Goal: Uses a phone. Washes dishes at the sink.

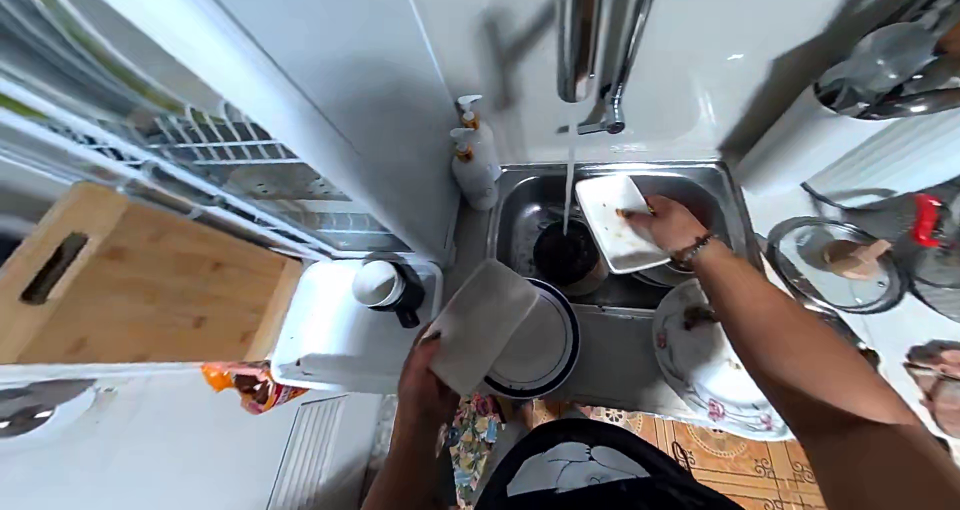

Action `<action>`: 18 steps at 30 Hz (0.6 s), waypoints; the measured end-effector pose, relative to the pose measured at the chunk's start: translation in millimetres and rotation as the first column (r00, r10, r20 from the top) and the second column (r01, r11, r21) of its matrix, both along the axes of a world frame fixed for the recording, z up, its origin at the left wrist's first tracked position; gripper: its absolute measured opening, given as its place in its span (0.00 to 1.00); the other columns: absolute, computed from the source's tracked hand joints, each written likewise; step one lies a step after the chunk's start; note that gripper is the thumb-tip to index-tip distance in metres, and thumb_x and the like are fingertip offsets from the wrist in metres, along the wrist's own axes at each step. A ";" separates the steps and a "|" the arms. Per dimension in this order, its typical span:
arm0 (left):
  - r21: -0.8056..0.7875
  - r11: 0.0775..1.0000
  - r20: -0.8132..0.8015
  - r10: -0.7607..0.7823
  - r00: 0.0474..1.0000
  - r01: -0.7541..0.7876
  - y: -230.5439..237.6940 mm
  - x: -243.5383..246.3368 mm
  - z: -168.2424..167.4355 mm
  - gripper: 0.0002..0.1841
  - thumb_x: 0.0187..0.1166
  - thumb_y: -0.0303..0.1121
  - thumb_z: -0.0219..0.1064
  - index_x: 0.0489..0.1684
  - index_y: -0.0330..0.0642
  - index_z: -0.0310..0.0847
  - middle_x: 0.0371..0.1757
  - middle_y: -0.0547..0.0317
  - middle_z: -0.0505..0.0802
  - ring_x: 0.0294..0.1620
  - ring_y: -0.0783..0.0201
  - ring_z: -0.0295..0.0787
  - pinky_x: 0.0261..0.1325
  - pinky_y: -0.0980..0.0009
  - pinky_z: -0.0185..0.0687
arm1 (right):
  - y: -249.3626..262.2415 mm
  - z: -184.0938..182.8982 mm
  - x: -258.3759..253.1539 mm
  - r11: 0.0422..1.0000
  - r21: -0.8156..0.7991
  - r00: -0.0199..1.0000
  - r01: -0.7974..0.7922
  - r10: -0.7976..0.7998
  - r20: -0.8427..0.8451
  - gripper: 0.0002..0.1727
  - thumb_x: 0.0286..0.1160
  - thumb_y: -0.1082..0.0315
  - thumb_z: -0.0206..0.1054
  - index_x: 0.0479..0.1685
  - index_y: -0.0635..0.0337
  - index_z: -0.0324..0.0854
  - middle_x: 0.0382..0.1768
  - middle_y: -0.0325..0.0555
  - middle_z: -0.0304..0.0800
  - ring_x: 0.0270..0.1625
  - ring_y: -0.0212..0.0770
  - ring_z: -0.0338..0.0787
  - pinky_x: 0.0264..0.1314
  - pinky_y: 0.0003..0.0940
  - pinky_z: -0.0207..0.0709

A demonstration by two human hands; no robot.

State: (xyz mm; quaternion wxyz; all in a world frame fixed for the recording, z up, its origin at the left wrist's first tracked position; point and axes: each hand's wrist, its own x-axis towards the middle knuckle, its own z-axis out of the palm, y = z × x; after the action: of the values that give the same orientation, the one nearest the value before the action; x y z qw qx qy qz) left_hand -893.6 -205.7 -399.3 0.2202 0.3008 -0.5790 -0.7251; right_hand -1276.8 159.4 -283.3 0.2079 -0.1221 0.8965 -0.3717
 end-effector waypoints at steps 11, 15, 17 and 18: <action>-0.207 0.837 0.072 0.530 0.845 -0.507 -240.1 158.7 -11.4 0.21 0.81 0.40 0.59 0.72 0.50 0.75 0.60 0.48 0.90 0.56 0.47 0.91 0.50 0.38 0.88 | -79.4 -31.4 1.6 0.856 -0.380 0.919 0.350 -0.236 0.315 0.27 0.77 0.69 0.65 0.78 0.57 0.70 0.54 0.54 0.88 0.46 0.43 0.89 0.46 0.43 0.85; -0.205 0.855 0.275 0.517 0.811 -0.476 -317.4 145.9 -95.6 0.24 0.78 0.49 0.62 0.72 0.54 0.76 0.60 0.50 0.91 0.55 0.46 0.91 0.47 0.35 0.88 | -75.7 -36.2 11.5 0.840 -0.378 0.901 0.389 -0.263 0.345 0.26 0.77 0.71 0.64 0.76 0.60 0.71 0.52 0.57 0.88 0.46 0.47 0.90 0.48 0.47 0.85; -0.165 0.869 0.302 0.495 0.815 -0.467 -331.9 130.3 -117.8 0.27 0.77 0.46 0.64 0.75 0.51 0.72 0.60 0.46 0.90 0.54 0.45 0.91 0.46 0.36 0.89 | -72.3 -35.9 14.4 0.835 -0.396 0.911 0.381 -0.267 0.314 0.28 0.76 0.72 0.65 0.78 0.62 0.68 0.55 0.59 0.88 0.52 0.50 0.91 0.54 0.51 0.86; -0.142 0.874 0.323 0.485 0.813 -0.465 -332.8 122.0 -118.4 0.27 0.77 0.45 0.64 0.76 0.50 0.71 0.60 0.44 0.89 0.53 0.45 0.91 0.46 0.36 0.89 | -72.4 -35.8 15.4 0.828 -0.406 0.913 0.388 -0.283 0.295 0.29 0.75 0.74 0.65 0.78 0.61 0.67 0.56 0.60 0.88 0.53 0.51 0.91 0.55 0.52 0.86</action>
State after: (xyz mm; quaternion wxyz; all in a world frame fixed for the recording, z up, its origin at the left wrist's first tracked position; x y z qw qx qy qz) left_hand -771.6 -538.4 -517.6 0.2963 0.5530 -0.5352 -0.5656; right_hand -1261.3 87.0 -319.1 0.2035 0.0351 0.7621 -0.6136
